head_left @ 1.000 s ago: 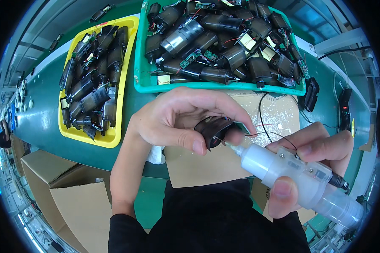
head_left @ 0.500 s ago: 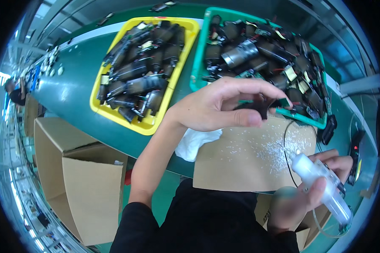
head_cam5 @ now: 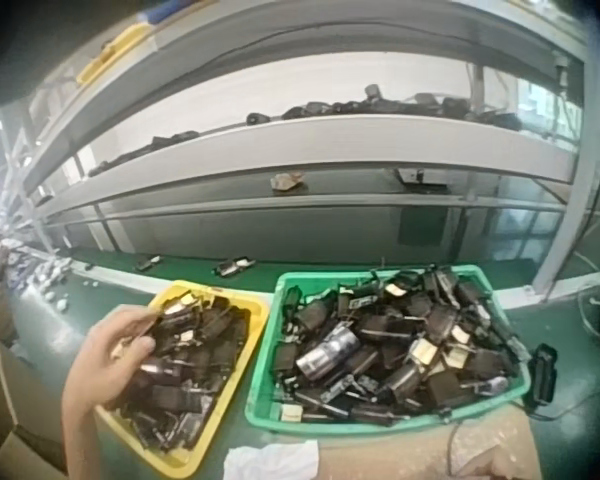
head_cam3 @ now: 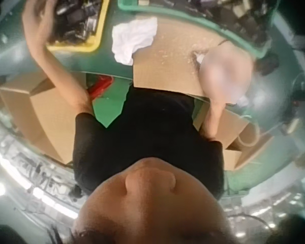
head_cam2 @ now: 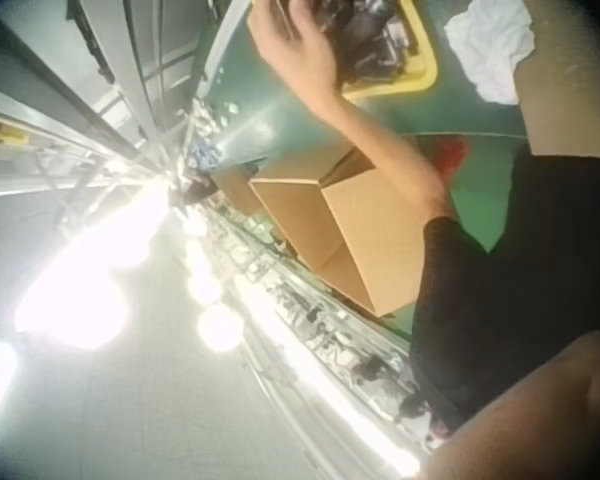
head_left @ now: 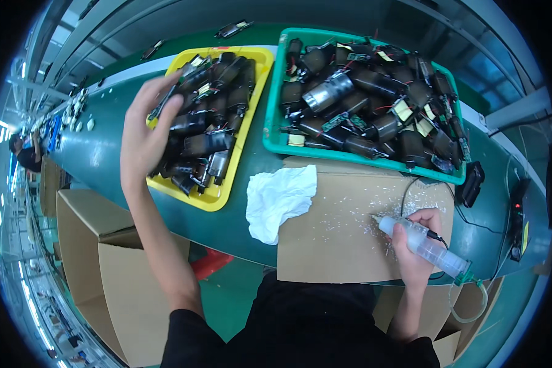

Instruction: The person repeatedly picks up small black electronic components from a green tray, applies a clear liquid from a syringe-like dispenser into the open end of each component, and places the treated items into a yellow tray. The person performs this one-at-a-time process continuously throughout the clip.

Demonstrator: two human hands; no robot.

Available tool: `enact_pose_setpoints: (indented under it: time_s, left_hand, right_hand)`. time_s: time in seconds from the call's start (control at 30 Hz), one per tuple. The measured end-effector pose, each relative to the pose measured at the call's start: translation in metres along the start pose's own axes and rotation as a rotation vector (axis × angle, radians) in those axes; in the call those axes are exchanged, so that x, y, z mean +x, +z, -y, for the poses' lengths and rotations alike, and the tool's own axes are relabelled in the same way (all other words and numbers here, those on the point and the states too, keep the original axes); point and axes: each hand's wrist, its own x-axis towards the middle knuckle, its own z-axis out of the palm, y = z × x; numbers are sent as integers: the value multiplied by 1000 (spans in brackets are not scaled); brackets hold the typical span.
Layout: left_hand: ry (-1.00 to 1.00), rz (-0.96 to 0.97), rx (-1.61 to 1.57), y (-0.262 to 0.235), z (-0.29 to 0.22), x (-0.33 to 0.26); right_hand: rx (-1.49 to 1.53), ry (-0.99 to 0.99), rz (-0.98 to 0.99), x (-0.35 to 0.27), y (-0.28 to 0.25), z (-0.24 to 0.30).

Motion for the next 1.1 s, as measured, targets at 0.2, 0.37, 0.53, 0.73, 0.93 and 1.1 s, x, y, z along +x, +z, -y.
enact_pose_setpoints:
  time_s: [0.2, 0.37, 0.53, 0.73, 0.93, 1.1]
  left_hand:
    - [96, 338, 438, 49, 39, 145]
    - [-45, 385, 719, 121, 106, 224]
    - [-148, 404, 853, 149, 107, 227]
    - [-207, 100, 445, 97, 75, 219]
    - [-185, 35, -742, 56, -41, 104]
    - [-342, 477, -1556, 101, -94, 23]
  right_hand:
    - [-63, -83, 28, -1, 1, 13]
    - [-82, -76, 11, -10, 0, 23]
    - [-69, -86, 51, -14, -4, 18]
    - [-78, -304, 70, 8, -4, 7]
    - [88, -168, 143, 24, 4, 16]
    - [242, -350, 65, 45, -1, 48]
